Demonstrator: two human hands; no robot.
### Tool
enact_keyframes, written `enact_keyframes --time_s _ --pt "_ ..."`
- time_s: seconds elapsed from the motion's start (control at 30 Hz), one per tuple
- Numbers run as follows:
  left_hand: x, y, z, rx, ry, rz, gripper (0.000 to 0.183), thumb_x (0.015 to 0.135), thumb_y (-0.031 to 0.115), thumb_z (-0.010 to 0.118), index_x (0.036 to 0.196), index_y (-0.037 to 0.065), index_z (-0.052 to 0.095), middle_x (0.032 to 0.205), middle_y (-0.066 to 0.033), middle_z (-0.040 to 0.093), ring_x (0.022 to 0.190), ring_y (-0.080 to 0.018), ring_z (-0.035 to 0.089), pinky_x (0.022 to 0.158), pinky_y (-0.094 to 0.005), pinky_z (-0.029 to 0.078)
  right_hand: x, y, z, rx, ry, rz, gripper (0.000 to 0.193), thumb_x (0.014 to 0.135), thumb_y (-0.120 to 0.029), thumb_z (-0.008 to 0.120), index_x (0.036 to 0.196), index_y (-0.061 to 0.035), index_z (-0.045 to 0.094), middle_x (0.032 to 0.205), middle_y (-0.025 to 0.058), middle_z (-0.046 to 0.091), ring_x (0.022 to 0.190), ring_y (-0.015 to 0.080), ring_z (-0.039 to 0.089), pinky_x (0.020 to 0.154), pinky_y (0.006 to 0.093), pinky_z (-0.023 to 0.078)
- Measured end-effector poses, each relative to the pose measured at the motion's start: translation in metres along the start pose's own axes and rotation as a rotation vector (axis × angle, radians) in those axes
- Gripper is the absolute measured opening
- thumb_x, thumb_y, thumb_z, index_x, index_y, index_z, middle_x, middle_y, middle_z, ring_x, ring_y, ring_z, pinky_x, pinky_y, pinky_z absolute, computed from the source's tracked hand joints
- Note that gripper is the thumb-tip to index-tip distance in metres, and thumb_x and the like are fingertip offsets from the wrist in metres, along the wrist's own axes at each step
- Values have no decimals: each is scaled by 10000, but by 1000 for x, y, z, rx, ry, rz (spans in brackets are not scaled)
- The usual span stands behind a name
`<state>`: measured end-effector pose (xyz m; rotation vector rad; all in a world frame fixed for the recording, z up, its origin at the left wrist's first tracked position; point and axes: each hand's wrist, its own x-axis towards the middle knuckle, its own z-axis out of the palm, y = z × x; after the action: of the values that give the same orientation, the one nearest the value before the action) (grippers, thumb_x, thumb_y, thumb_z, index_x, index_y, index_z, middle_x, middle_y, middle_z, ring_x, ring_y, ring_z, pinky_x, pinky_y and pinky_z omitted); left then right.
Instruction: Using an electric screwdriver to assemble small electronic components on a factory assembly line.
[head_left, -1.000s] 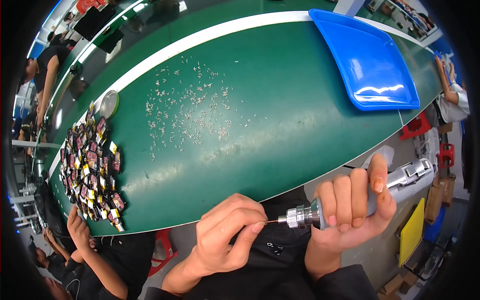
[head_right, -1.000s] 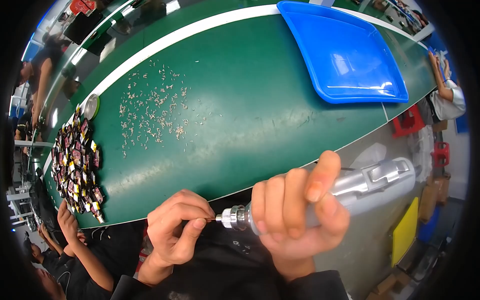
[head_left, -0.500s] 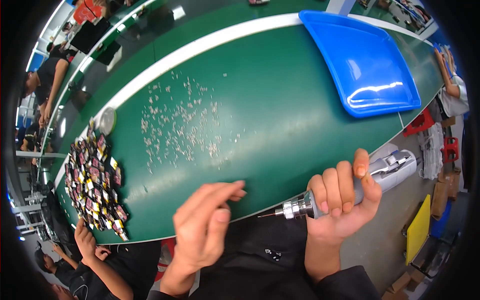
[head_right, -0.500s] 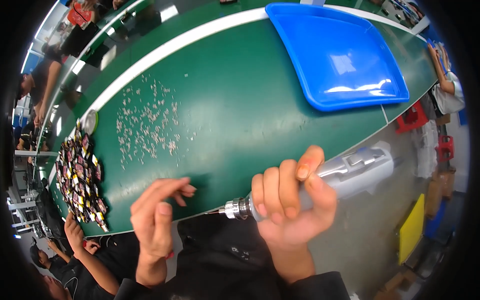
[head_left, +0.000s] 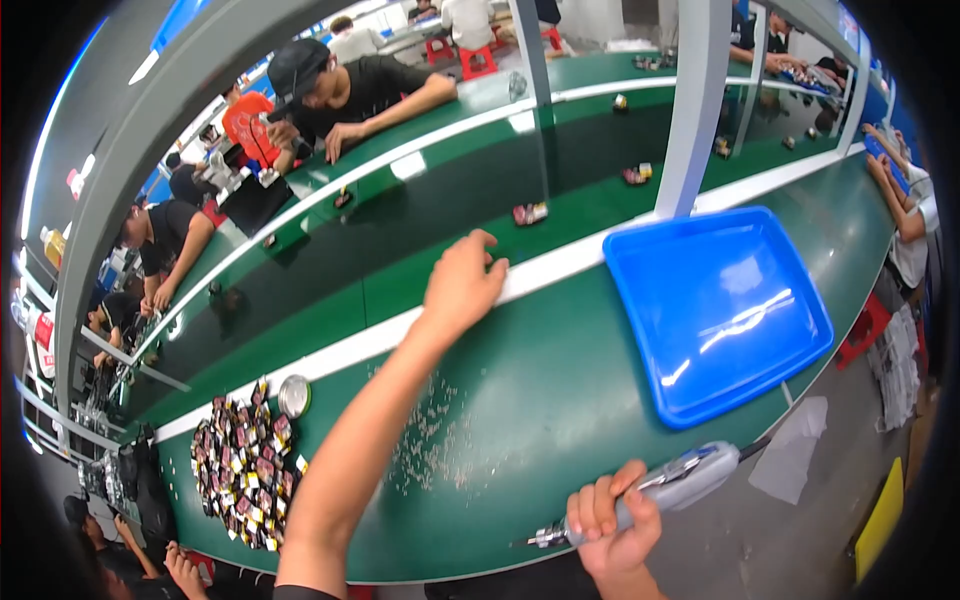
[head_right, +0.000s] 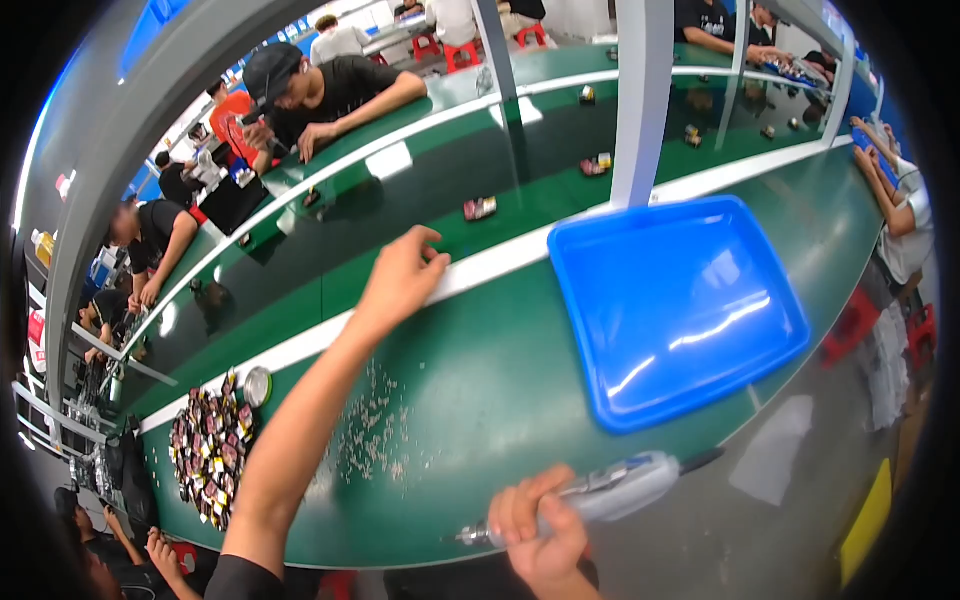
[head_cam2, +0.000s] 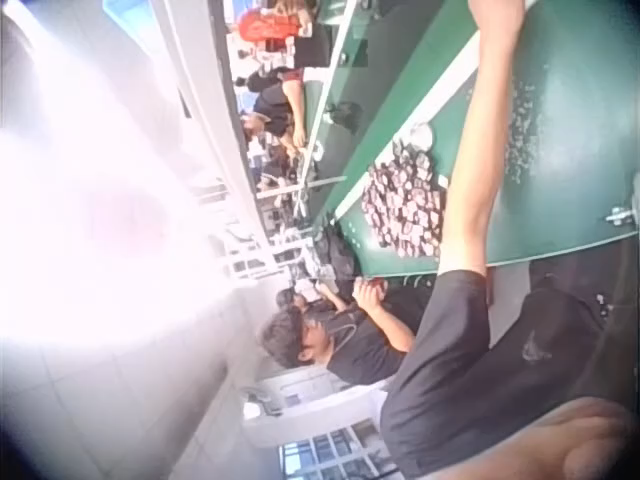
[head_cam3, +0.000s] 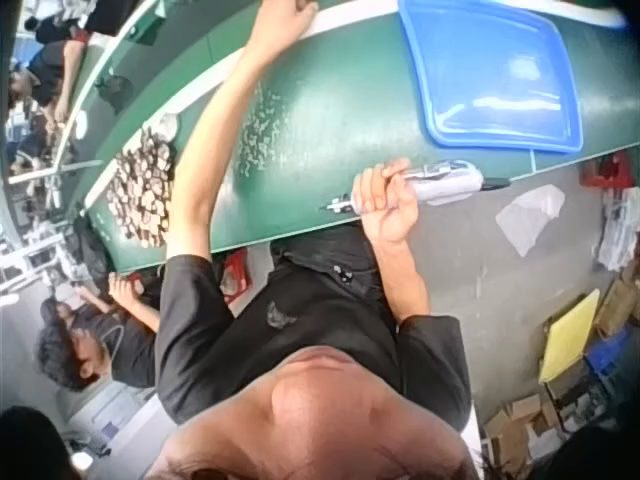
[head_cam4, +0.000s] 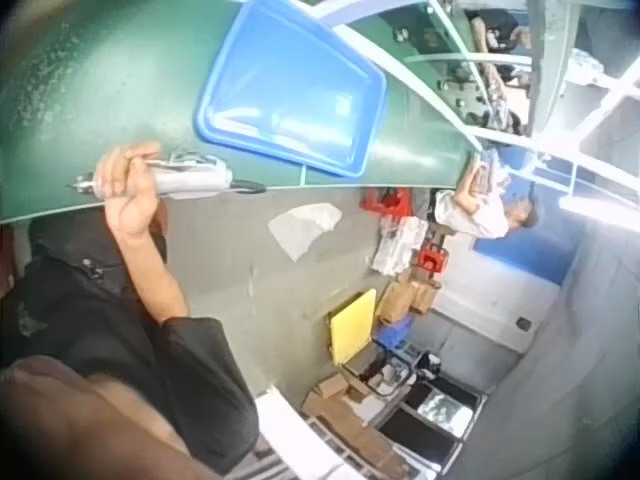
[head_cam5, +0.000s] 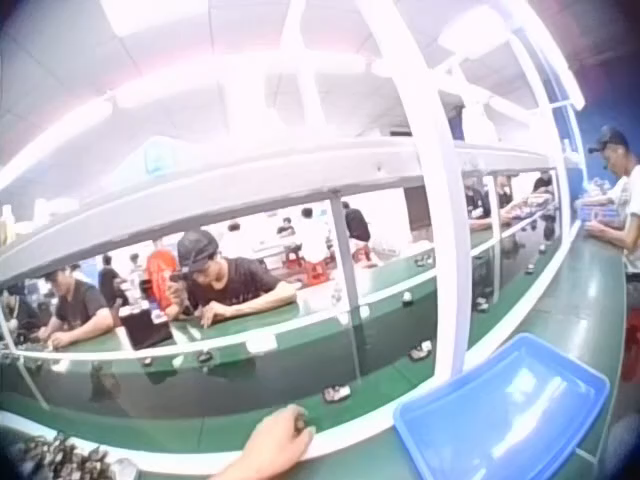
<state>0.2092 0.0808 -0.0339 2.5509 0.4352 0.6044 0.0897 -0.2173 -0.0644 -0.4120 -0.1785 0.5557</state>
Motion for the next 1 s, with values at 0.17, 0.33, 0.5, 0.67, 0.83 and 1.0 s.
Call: enact_keyframes --time_s 0.17,0.33,0.5,0.67,0.83,1.0 --pt "49 24 58 176 -21 -160 479 784 283 685 1130 -16 544 1093 -217 562 1042 -358 563 875 -441 484 0 -2 3 158 129 107 168 935 -241 535 925 -76 505 580 12 363 508 140 365 533 298 370" --pt "69 12 69 310 -8 -63 356 793 196 661 1066 -5 555 1035 -199 574 981 -344 568 841 -431 495 -1 -4 0 176 69 100 185 944 -260 529 935 -78 492 582 12 356 515 143 367 534 298 366" --pt "74 -8 65 363 -18 252 270 824 106 598 1062 -17 568 1042 -184 587 999 -363 555 856 -432 503 0 -9 0 196 70 145 185 939 -255 532 932 -75 491 576 16 363 517 147 370 523 296 368" --pt "28 3 24 165 -89 396 335 868 25 542 1199 -30 547 1161 -186 577 1052 -357 526 929 -410 448 -2 -11 3 260 57 161 139 936 -208 524 935 -71 500 578 14 363 518 145 369 528 294 364" --pt "-106 44 -59 -21 -323 356 493 775 -113 547 1261 -37 509 1220 -190 548 1058 -365 528 918 -406 442 1 -9 -17 155 -42 143 167 902 -246 503 901 -83 470 522 6 367 454 132 387 527 323 398" --pt "-234 63 -102 85 -335 394 589 651 -45 626 1228 -102 517 1262 -224 534 1028 -372 559 848 -411 516 -4 -12 -18 149 -1 121 144 901 -229 487 890 -86 475 515 4 381 451 132 386 516 315 385"
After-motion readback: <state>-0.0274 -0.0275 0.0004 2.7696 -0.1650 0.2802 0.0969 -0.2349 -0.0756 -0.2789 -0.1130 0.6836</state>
